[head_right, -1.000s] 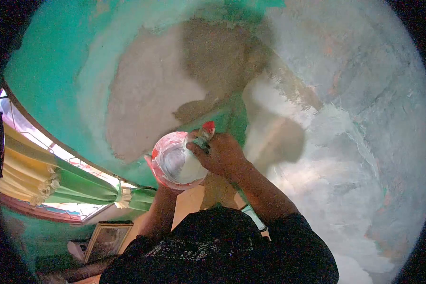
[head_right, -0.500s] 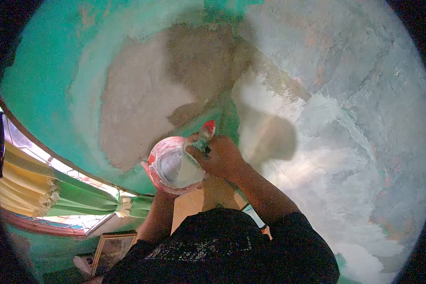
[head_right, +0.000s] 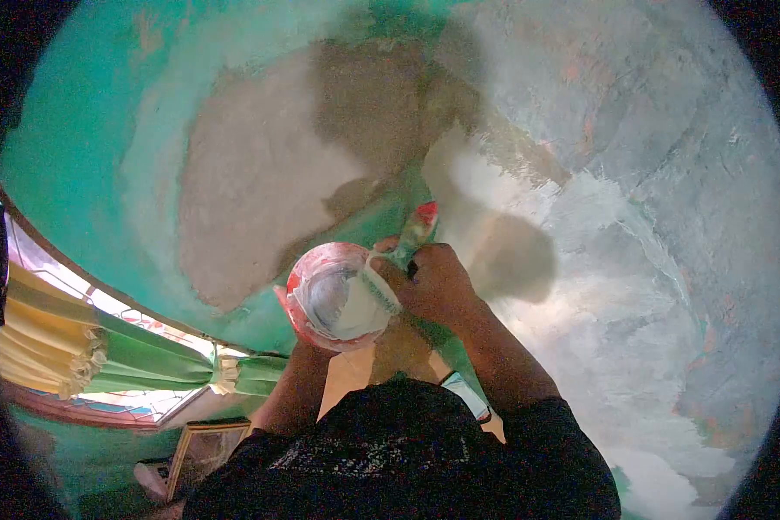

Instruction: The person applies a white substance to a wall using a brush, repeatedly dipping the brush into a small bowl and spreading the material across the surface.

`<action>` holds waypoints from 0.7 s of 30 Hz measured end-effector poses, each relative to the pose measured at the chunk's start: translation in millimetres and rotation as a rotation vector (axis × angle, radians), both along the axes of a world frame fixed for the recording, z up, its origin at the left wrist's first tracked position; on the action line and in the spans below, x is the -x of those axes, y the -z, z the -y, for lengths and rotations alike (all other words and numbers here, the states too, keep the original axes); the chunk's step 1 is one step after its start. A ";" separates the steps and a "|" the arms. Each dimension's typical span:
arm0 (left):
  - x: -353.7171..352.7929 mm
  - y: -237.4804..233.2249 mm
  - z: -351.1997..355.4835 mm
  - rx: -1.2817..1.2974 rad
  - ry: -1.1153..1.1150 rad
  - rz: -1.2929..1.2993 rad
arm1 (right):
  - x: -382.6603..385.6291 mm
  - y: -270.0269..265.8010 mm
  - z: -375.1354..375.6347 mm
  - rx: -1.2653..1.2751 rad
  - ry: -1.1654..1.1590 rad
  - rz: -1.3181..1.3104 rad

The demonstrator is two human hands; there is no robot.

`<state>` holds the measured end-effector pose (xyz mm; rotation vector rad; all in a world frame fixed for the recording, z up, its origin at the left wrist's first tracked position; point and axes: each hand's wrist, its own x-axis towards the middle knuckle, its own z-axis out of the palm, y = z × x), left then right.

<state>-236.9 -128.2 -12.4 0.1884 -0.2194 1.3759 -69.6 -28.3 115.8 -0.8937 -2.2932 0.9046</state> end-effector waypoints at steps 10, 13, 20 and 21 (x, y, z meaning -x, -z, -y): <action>-19.3 55.9 -47.6 0.297 -0.390 -0.295 | -39.4 7.6 -17.7 0.003 0.091 -0.122; -40.4 24.4 -44.8 0.174 -0.267 -0.194 | -56.2 11.2 -24.4 -0.062 0.110 -0.119; -79.9 12.8 -58.3 -0.039 -0.102 -0.084 | -121.5 52.2 -35.5 0.826 0.204 -0.722; -83.0 14.3 -58.9 -0.029 -0.069 -0.106 | -135.6 64.0 -36.4 0.951 0.172 -0.825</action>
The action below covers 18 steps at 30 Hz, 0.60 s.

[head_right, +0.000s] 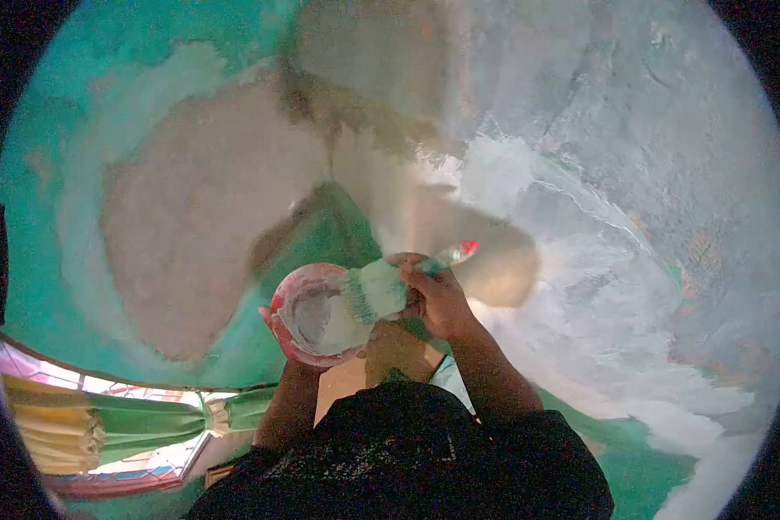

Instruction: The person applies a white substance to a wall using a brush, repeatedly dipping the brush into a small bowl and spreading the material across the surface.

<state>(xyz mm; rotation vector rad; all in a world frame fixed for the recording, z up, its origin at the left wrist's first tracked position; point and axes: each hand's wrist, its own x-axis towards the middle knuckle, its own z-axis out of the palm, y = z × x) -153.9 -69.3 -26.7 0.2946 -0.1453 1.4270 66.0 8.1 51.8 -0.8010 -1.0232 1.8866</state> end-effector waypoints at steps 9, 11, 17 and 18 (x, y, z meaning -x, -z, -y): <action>-32.0 0.7 -11.0 0.034 0.155 -0.045 | -48.5 35.1 21.0 0.454 0.048 -0.658; -36.3 -0.1 -13.7 0.038 0.169 -0.049 | -54.1 35.1 24.2 0.463 0.049 -0.645; -40.4 -3.6 -23.0 0.034 0.228 -0.056 | -66.5 12.9 31.9 0.427 -0.045 -0.700; -41.0 -4.0 -26.9 0.033 0.244 -0.056 | -65.2 0.7 35.9 0.449 0.038 -0.609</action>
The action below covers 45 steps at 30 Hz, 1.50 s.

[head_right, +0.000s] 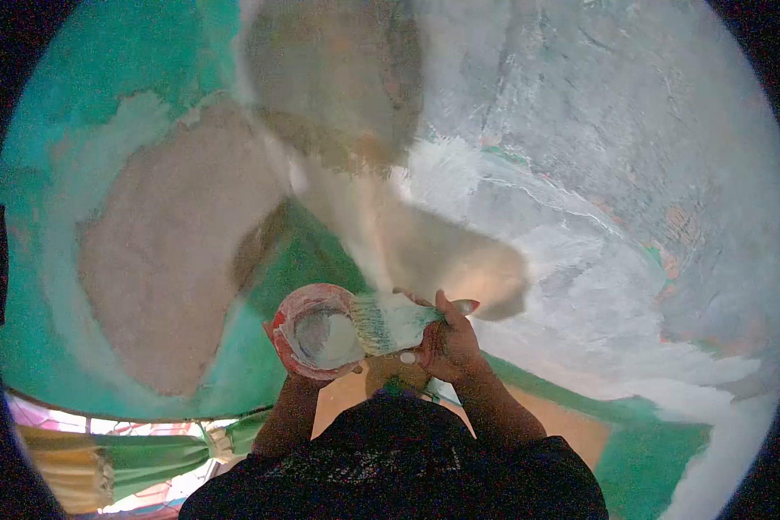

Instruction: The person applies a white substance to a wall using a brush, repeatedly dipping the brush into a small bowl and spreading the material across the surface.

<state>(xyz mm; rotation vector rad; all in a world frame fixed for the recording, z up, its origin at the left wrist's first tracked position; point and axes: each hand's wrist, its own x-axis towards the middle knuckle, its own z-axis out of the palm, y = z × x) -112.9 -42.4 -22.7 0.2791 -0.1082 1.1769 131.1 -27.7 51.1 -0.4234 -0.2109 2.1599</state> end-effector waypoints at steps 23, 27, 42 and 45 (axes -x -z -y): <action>19.1 -10.2 -29.6 -0.025 0.080 0.018 | -17.6 -62.8 -85.2 -0.883 1.273 1.636; 28.6 1.1 -20.2 0.024 0.049 -0.026 | 7.0 -28.7 -108.9 -1.021 1.070 1.666; 38.2 -0.6 -23.6 -0.087 0.091 0.011 | -8.8 16.4 -112.6 -0.970 1.134 1.746; 31.1 -10.6 -27.1 -0.097 0.088 0.051 | -16.0 17.2 -99.7 -0.875 1.166 1.626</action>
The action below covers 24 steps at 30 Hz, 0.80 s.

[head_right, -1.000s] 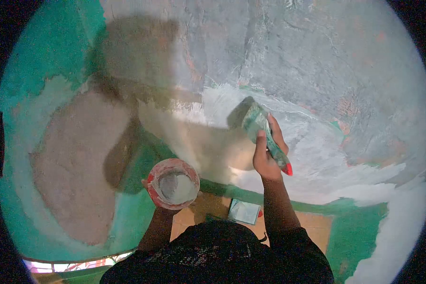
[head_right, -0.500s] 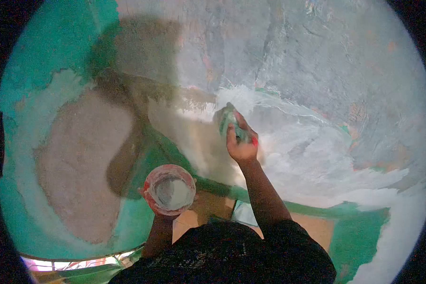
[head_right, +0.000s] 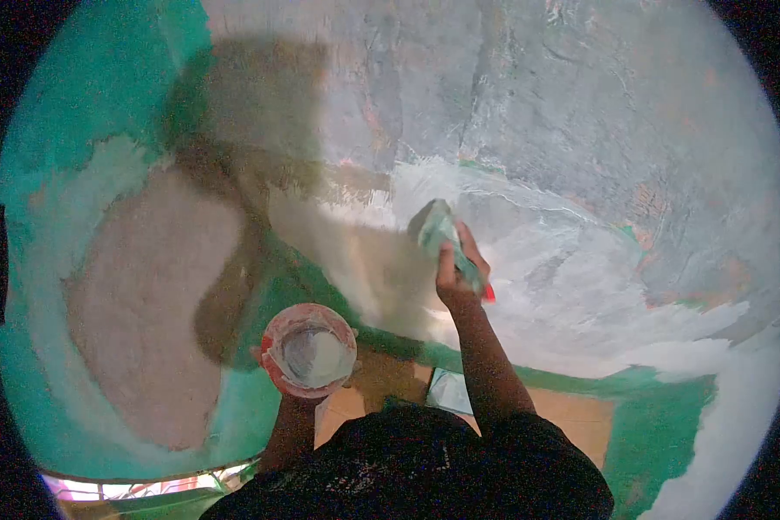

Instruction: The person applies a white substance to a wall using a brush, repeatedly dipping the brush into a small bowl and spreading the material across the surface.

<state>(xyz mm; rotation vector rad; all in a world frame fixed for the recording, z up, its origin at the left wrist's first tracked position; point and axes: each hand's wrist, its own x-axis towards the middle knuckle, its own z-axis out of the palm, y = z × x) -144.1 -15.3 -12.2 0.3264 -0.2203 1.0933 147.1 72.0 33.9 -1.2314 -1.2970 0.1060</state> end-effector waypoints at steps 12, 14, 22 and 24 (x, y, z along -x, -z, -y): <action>-13.0 5.9 -0.4 -0.037 0.072 0.124 | -15.5 9.3 -3.7 -0.112 -0.046 -0.043; -13.5 2.2 -0.4 -0.039 0.046 0.055 | -21.7 7.8 13.6 -0.051 0.020 -0.109; -26.5 1.9 -0.3 -0.022 0.168 0.146 | -105.0 24.7 82.9 -0.153 0.609 -0.015; -33.1 2.9 -1.0 -0.013 0.188 0.140 | -122.0 26.6 88.2 -0.204 0.711 0.124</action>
